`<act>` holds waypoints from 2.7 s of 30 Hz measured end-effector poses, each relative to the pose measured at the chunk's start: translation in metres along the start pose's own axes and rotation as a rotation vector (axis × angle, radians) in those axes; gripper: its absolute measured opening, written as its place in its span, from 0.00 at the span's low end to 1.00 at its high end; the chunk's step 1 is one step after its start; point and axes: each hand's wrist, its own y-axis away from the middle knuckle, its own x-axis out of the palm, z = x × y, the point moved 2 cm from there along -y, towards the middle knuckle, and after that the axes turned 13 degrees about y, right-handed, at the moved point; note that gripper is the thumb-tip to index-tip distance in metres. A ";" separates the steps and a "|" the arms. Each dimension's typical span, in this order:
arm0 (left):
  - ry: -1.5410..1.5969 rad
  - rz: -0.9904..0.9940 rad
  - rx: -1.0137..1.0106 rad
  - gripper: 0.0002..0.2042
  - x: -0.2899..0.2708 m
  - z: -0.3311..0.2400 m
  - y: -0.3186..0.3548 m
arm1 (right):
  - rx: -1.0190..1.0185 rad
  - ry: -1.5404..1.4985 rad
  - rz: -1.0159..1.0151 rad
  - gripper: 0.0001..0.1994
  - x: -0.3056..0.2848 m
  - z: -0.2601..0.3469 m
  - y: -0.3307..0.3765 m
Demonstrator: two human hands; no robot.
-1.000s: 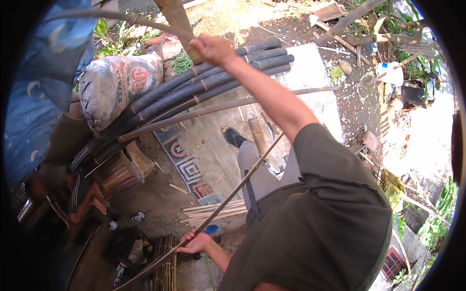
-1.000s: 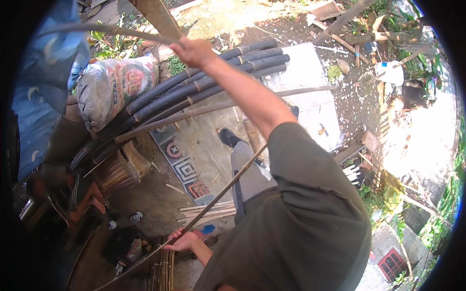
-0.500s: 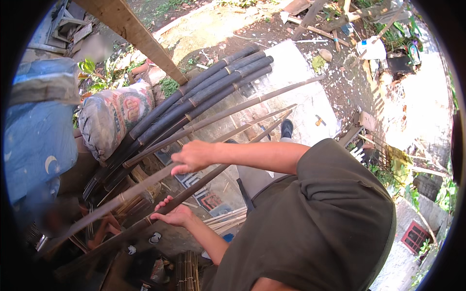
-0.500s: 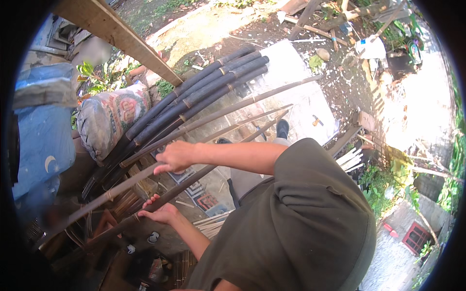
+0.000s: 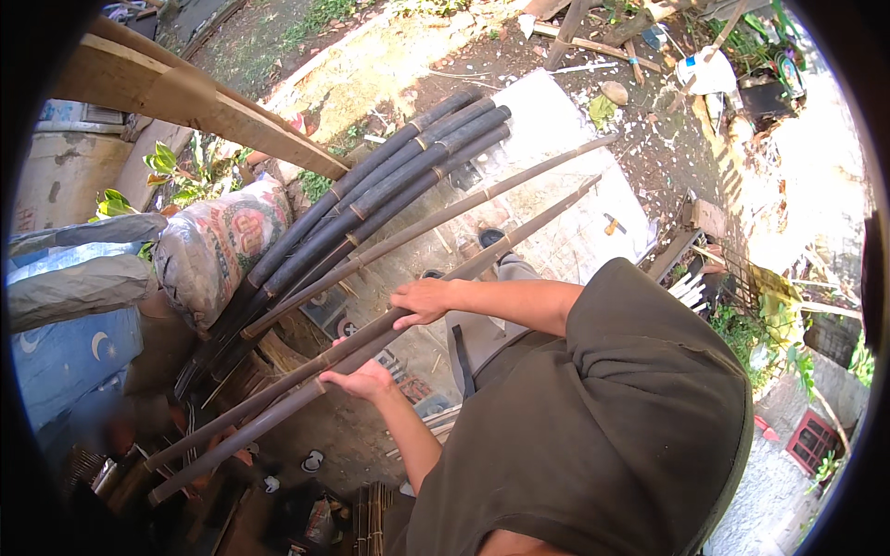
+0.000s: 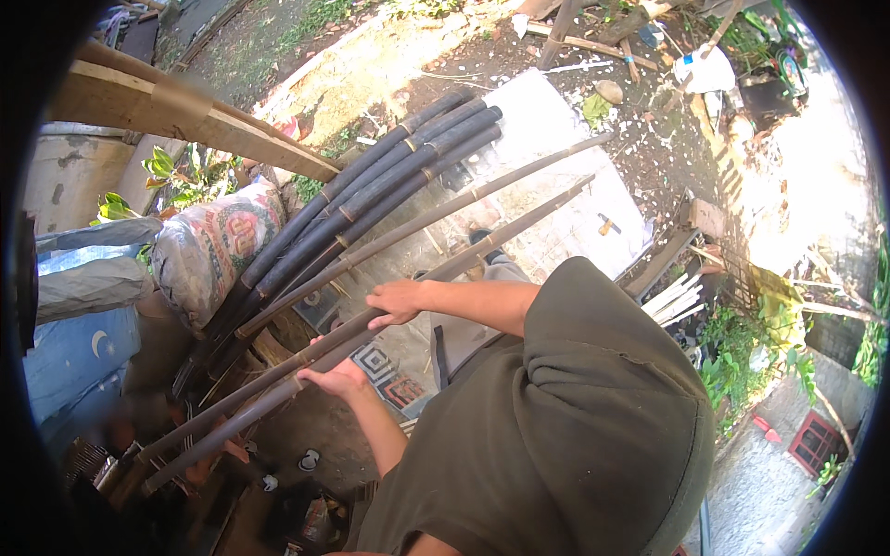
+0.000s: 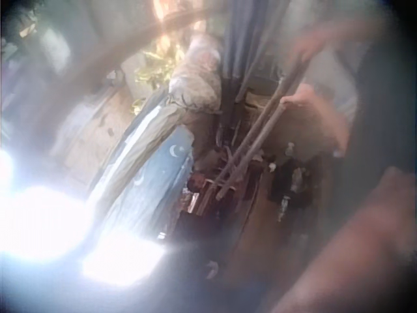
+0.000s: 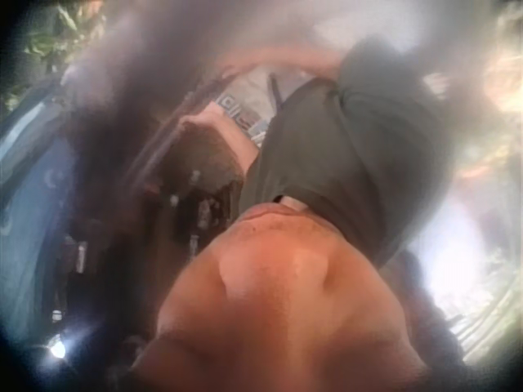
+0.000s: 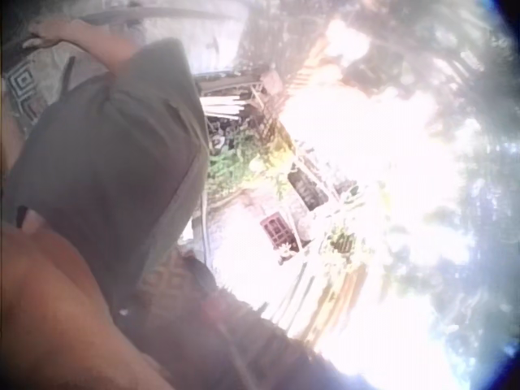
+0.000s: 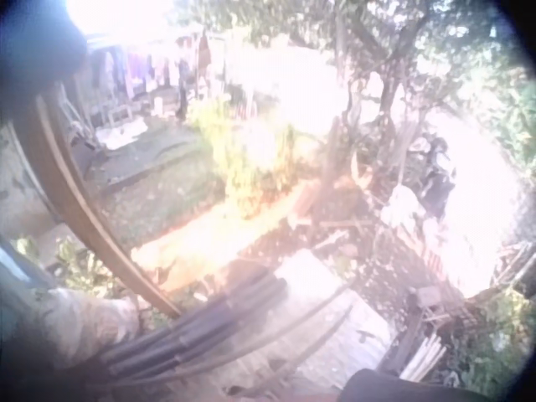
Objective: The person walks into a cluttered yard and picks up a long bamboo pole. Using a knife, they split the pole lengthwise into thin strips, then separate and stack the resulting pieces. The person carries the processed bamboo strips toward a doorway.
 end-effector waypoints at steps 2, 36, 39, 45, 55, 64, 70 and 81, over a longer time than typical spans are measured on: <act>-0.065 -0.016 0.064 0.37 0.003 0.018 0.012 | -0.018 0.022 0.136 0.31 -0.008 -0.022 0.025; -0.472 -0.804 -0.331 0.15 -0.338 0.144 0.097 | 0.160 0.165 0.485 0.34 0.296 -0.160 -0.121; -0.511 -0.809 -0.421 0.18 -0.370 0.154 0.105 | 0.096 0.291 0.443 0.38 0.322 -0.162 -0.151; -0.468 -0.776 -0.440 0.16 -0.370 0.168 0.105 | 0.224 0.345 -0.159 0.41 0.289 -0.218 -0.185; -0.587 -0.533 -0.259 0.14 -0.358 0.152 0.080 | 0.249 0.403 0.415 0.28 0.222 -0.287 -0.156; -0.372 -0.357 0.165 0.33 -0.173 -0.069 -0.073 | 0.032 0.164 0.427 0.29 0.042 -0.117 -0.044; 0.162 -0.165 0.273 0.35 -0.043 -0.217 -0.096 | 0.120 0.104 0.649 0.29 -0.052 -0.006 0.031; 0.075 0.179 0.422 0.26 0.081 -0.264 -0.061 | 0.143 0.098 0.372 0.34 -0.079 0.029 0.045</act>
